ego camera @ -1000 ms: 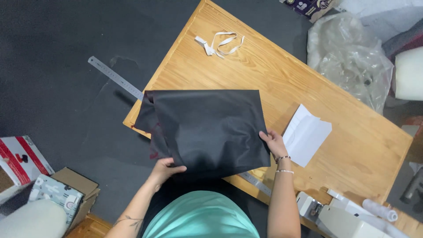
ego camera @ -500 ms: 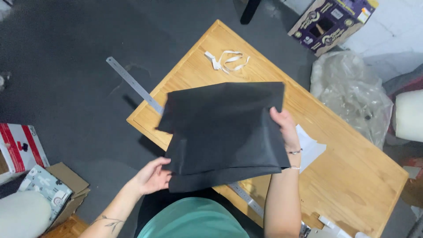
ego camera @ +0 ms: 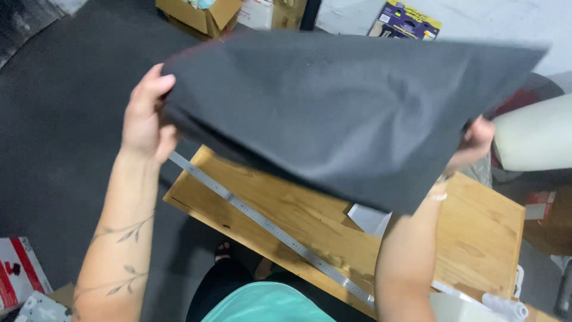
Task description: The person measures a piece of black fabric with a metal ruler on a wooden table, then folds it. They retrieve additional black fabric and a blue patterned fabric from a shelf, returning to the table to fold and stack the materials.
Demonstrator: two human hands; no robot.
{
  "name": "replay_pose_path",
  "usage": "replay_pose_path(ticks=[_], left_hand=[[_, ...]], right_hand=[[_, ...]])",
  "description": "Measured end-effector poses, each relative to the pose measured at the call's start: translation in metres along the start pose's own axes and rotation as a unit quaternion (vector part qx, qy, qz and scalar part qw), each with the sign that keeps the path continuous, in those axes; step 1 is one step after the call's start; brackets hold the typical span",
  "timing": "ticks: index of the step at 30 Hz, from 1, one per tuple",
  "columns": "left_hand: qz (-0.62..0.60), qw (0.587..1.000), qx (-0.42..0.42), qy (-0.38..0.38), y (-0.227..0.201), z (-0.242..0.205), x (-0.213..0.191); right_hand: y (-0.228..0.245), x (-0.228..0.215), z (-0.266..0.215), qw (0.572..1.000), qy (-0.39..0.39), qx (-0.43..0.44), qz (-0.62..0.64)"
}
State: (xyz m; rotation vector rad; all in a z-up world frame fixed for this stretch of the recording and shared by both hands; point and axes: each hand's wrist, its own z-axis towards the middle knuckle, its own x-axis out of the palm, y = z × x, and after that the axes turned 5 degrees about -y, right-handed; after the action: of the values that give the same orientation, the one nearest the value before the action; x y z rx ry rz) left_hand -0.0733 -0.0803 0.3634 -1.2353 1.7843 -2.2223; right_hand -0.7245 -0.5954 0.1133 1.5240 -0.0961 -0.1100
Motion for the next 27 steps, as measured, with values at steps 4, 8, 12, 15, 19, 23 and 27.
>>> replay_pose_path(ticks=[4,8,12,15,19,23,27], left_hand=[[0.119,0.993,0.022,-0.010,0.029,-0.018,-0.049],[0.259,0.952,-0.100,-0.126,0.114,-0.025,-0.162],[0.348,0.881,-0.278,-0.159,0.181,-0.060,-0.214],[0.417,0.829,-0.347,-0.132,0.203,-0.093,-0.229],[0.388,0.818,-0.402,-0.138,0.184,-0.128,-0.199],[0.234,0.830,-0.486,-0.145,0.164,-0.150,-0.167],[0.224,0.847,-0.471,-0.104,0.253,-0.187,-0.243]], right_hand=[[-0.069,0.018,-0.213,0.974,-0.021,0.161,0.158],[0.053,0.182,-0.405,0.967,-0.053,0.215,0.124],[-0.043,0.185,-0.441,0.938,0.037,0.338,-0.074],[-0.179,0.160,-0.441,0.924,0.021,0.356,-0.142],[-0.190,0.154,-0.458,0.930,0.004,0.343,-0.134],[-0.203,0.150,-0.461,0.944,-0.008,0.313,-0.101],[-0.191,0.145,-0.468,0.951,-0.015,0.302,-0.060]])
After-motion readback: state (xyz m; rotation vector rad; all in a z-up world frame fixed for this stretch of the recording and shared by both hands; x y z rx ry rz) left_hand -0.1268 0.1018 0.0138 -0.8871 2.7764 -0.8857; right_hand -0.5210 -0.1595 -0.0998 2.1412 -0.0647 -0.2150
